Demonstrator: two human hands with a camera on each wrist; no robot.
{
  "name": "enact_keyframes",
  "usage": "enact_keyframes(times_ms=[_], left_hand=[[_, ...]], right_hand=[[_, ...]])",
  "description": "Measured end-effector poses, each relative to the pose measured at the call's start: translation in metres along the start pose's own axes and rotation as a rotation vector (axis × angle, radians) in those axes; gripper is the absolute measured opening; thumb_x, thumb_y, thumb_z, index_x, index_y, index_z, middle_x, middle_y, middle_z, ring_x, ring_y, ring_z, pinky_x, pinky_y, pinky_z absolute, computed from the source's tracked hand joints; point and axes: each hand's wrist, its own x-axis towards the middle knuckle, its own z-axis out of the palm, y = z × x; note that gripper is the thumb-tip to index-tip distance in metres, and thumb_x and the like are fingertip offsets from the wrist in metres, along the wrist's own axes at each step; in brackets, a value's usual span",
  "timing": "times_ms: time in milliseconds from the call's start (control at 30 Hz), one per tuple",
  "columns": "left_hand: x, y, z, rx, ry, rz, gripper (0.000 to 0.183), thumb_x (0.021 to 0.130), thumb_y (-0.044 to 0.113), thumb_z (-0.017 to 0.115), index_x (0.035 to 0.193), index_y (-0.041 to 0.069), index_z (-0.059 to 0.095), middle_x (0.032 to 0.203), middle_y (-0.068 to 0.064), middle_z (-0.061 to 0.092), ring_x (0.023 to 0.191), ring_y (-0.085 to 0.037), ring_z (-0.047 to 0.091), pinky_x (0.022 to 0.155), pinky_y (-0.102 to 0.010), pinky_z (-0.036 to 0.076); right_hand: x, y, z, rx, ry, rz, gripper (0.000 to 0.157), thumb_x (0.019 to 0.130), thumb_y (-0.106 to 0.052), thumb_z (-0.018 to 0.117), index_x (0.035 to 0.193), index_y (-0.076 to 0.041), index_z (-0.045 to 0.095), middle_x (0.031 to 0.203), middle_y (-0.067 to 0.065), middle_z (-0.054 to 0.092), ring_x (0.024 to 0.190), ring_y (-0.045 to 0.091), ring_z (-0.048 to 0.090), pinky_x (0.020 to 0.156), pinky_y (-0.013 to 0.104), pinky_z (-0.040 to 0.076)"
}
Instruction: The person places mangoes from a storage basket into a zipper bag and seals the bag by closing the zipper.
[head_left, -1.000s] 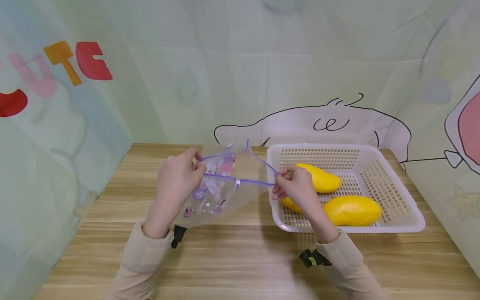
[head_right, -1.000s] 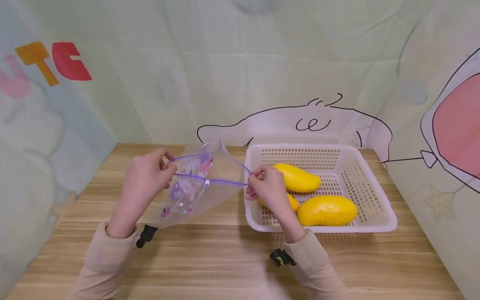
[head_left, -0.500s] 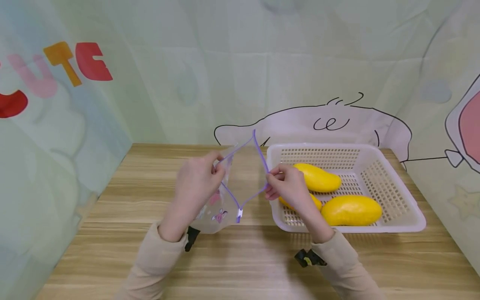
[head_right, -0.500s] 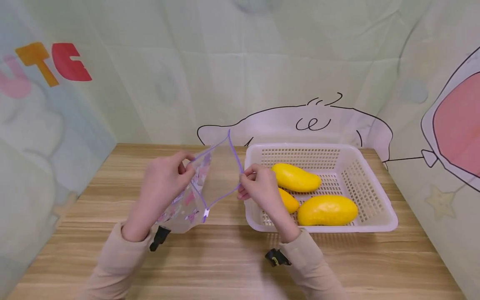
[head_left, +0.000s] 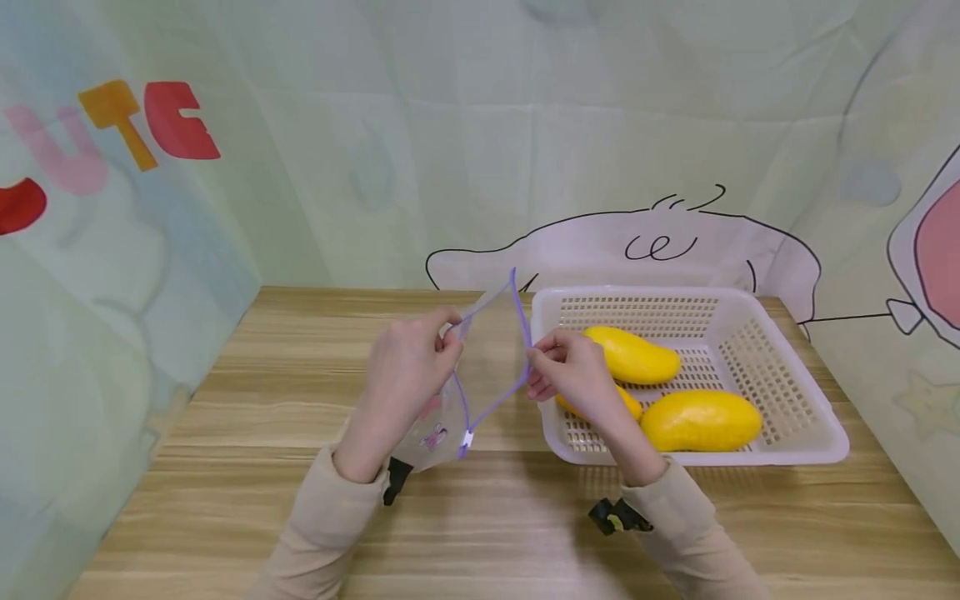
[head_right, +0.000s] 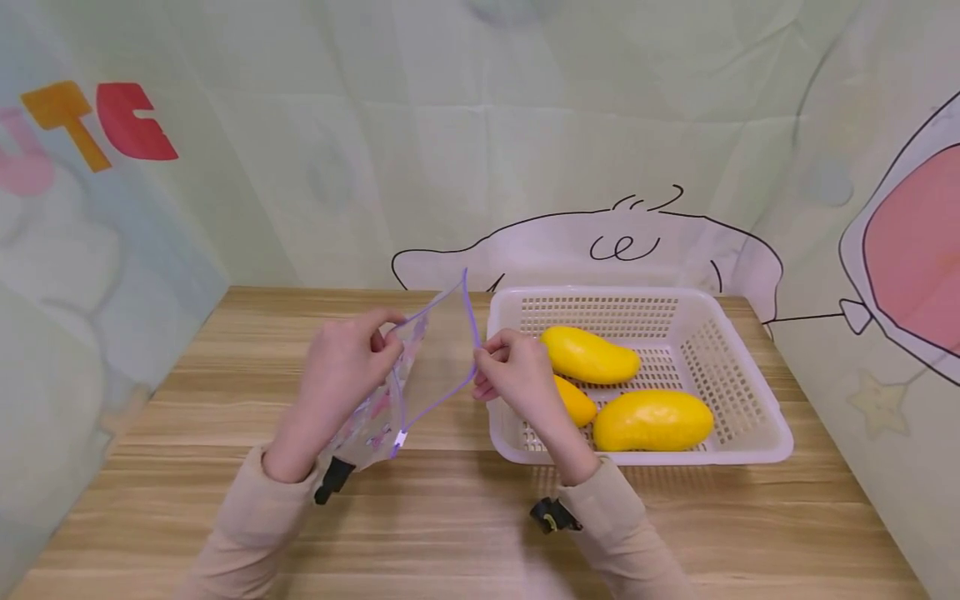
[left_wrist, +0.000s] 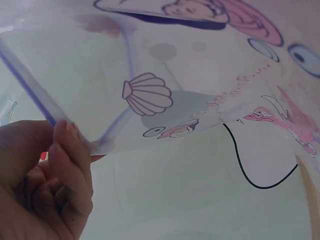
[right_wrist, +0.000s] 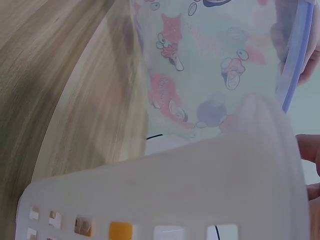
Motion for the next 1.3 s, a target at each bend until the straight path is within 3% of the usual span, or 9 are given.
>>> enact_keyframes(times_ms=[167, 367, 533, 767, 1000, 1300], left_hand=[[0.000, -0.002, 0.001, -0.096, -0.055, -0.059, 0.022, 0.083, 0.002, 0.055, 0.098, 0.003, 0.072, 0.056, -0.003, 0.063, 0.038, -0.004, 0.040, 0.035, -0.018, 0.029], [0.000, -0.006, 0.000, -0.288, -0.173, -0.231, 0.025, 0.087, 0.004, 0.053, 0.106, 0.004, 0.069, 0.059, -0.004, 0.060, 0.038, -0.009, 0.054, 0.035, -0.022, 0.043], [0.001, -0.008, 0.002, -0.360, -0.220, -0.320, 0.026, 0.088, 0.007, 0.052, 0.110, 0.005, 0.067, 0.061, -0.005, 0.061, 0.043, -0.017, 0.060, 0.037, -0.024, 0.048], [0.001, -0.010, 0.005, -0.382, -0.217, -0.315, 0.025, 0.088, 0.006, 0.054, 0.109, 0.004, 0.067, 0.060, -0.006, 0.062, 0.041, -0.012, 0.056, 0.037, -0.024, 0.047], [0.001, -0.011, 0.007, -0.363, -0.212, -0.296, 0.025, 0.087, 0.006, 0.054, 0.108, 0.004, 0.067, 0.057, -0.004, 0.061, 0.040, -0.010, 0.055, 0.037, -0.022, 0.043], [0.002, -0.014, 0.009, -0.355, -0.230, -0.312, 0.024, 0.088, 0.008, 0.055, 0.108, 0.005, 0.067, 0.060, -0.004, 0.062, 0.042, -0.010, 0.056, 0.037, -0.021, 0.043]], right_hand=[[-0.001, 0.000, -0.001, -0.015, -0.002, 0.002, 0.017, 0.093, -0.015, 0.059, 0.097, 0.002, 0.061, 0.075, 0.018, 0.069, 0.057, 0.021, 0.069, 0.057, 0.037, 0.061], [-0.003, 0.001, -0.004, -0.083, 0.000, -0.017, 0.017, 0.093, -0.018, 0.060, 0.097, -0.001, 0.063, 0.073, 0.016, 0.069, 0.055, 0.018, 0.067, 0.055, 0.032, 0.060], [-0.004, 0.002, -0.007, -0.165, 0.001, -0.033, 0.017, 0.093, -0.020, 0.060, 0.099, -0.004, 0.065, 0.078, 0.014, 0.070, 0.056, 0.019, 0.066, 0.058, 0.034, 0.060], [-0.006, 0.006, -0.015, -0.297, -0.012, -0.065, 0.018, 0.094, -0.020, 0.059, 0.101, -0.006, 0.066, 0.087, 0.010, 0.071, 0.066, 0.024, 0.067, 0.062, 0.026, 0.055], [-0.008, 0.010, -0.025, -0.457, 0.004, -0.114, 0.013, 0.091, -0.021, 0.062, 0.098, -0.011, 0.067, 0.098, 0.004, 0.071, 0.085, 0.018, 0.065, 0.078, 0.033, 0.055], [-0.010, 0.015, -0.035, -0.560, -0.085, -0.120, 0.015, 0.088, -0.019, 0.066, 0.100, -0.009, 0.067, 0.099, 0.005, 0.070, 0.087, 0.017, 0.064, 0.078, 0.034, 0.056]])
